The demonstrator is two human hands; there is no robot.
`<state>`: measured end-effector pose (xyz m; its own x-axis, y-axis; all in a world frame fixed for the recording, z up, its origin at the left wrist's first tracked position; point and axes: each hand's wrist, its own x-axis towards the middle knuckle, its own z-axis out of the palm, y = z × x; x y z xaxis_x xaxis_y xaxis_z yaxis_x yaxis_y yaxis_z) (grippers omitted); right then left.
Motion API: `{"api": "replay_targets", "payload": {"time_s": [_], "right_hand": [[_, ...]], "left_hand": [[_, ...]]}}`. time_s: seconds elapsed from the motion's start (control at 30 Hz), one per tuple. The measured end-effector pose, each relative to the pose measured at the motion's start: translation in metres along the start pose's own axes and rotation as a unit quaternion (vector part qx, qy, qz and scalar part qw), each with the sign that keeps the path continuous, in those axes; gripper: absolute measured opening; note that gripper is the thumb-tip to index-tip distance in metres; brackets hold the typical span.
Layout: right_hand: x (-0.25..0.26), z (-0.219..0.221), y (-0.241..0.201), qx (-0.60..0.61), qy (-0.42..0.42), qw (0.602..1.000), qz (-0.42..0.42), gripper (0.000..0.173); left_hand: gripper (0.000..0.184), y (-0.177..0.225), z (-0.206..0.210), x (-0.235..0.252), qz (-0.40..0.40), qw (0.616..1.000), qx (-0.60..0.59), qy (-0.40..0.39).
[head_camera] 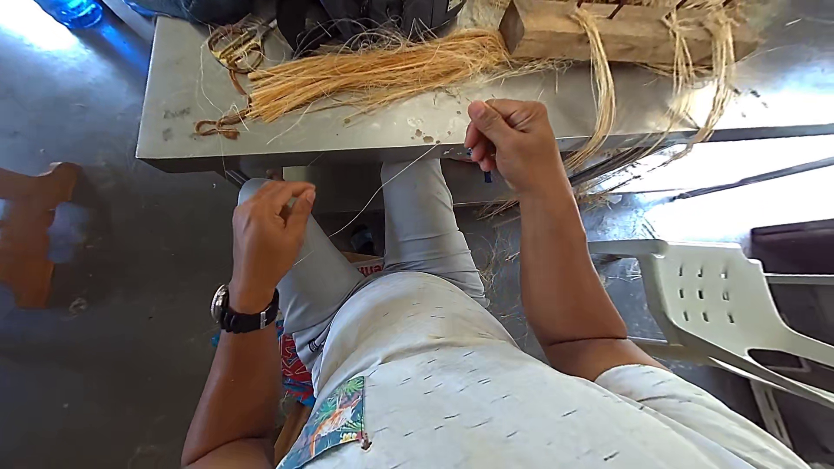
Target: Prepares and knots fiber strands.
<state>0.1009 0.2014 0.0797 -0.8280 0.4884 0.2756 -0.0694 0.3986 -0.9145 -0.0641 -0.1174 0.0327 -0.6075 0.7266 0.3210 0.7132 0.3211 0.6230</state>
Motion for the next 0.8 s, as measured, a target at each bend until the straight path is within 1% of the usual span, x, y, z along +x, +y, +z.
{"api": "replay_targets", "payload": {"time_s": [0.03, 0.07, 0.13, 0.23, 0.3, 0.37, 0.4, 0.47, 0.53, 0.6, 0.67, 0.73, 0.8], "right_hand": [[0.000, 0.002, -0.003, 0.006, -0.007, 1.000, -0.003, 0.037], [0.000, 0.004, -0.005, 0.008, -0.014, 1.000, -0.006, 0.037], [0.001, 0.008, -0.011, 0.006, -0.029, 0.999, -0.016, 0.037], [-0.001, 0.014, -0.020, 0.012, -0.059, 0.998, -0.035, 0.036], [-0.002, 0.017, -0.023, 0.009, -0.080, 0.996, -0.043, 0.036], [-0.002, 0.019, -0.020, 0.010, -0.096, 0.994, -0.049, 0.036], [-0.002, 0.019, -0.018, 0.011, -0.100, 0.994, -0.047, 0.036], [-0.002, 0.017, -0.015, 0.017, -0.103, 0.994, -0.035, 0.036], [-0.002, 0.015, -0.010, 0.021, -0.102, 0.994, -0.024, 0.035], [0.002, 0.013, -0.006, 0.004, -0.079, 0.997, -0.014, 0.036], [0.008, 0.007, -0.002, -0.014, -0.015, 1.000, -0.005, 0.037], [0.014, -0.004, 0.002, -0.005, 0.053, 0.999, 0.006, 0.037], [0.015, -0.010, 0.003, 0.002, 0.084, 0.996, 0.006, 0.036]], "left_hand": [[0.029, 0.010, 0.002, 0.006, 0.030, 0.999, -0.004, 0.016], [0.030, 0.019, 0.005, 0.013, 0.054, 0.998, -0.019, 0.015], [0.034, 0.039, 0.015, 0.032, 0.089, 0.994, -0.058, -0.009], [0.039, 0.069, 0.033, 0.062, 0.105, 0.987, -0.108, -0.055], [0.036, 0.081, 0.046, 0.070, 0.120, 0.980, -0.140, -0.078], [0.023, 0.085, 0.057, 0.067, 0.130, 0.970, -0.191, -0.077], [0.020, 0.083, 0.062, 0.063, 0.130, 0.963, -0.223, -0.073], [0.023, 0.078, 0.064, 0.051, 0.117, 0.954, -0.263, -0.089], [0.024, 0.075, 0.064, 0.045, 0.102, 0.955, -0.258, -0.101], [0.025, 0.067, 0.064, 0.040, 0.092, 0.960, -0.244, -0.104], [0.025, 0.055, 0.064, 0.036, 0.079, 0.962, -0.238, -0.107], [0.025, 0.044, 0.061, 0.030, 0.050, 0.960, -0.255, -0.102], [0.023, 0.037, 0.056, 0.024, 0.014, 0.953, -0.289, -0.087]]}}
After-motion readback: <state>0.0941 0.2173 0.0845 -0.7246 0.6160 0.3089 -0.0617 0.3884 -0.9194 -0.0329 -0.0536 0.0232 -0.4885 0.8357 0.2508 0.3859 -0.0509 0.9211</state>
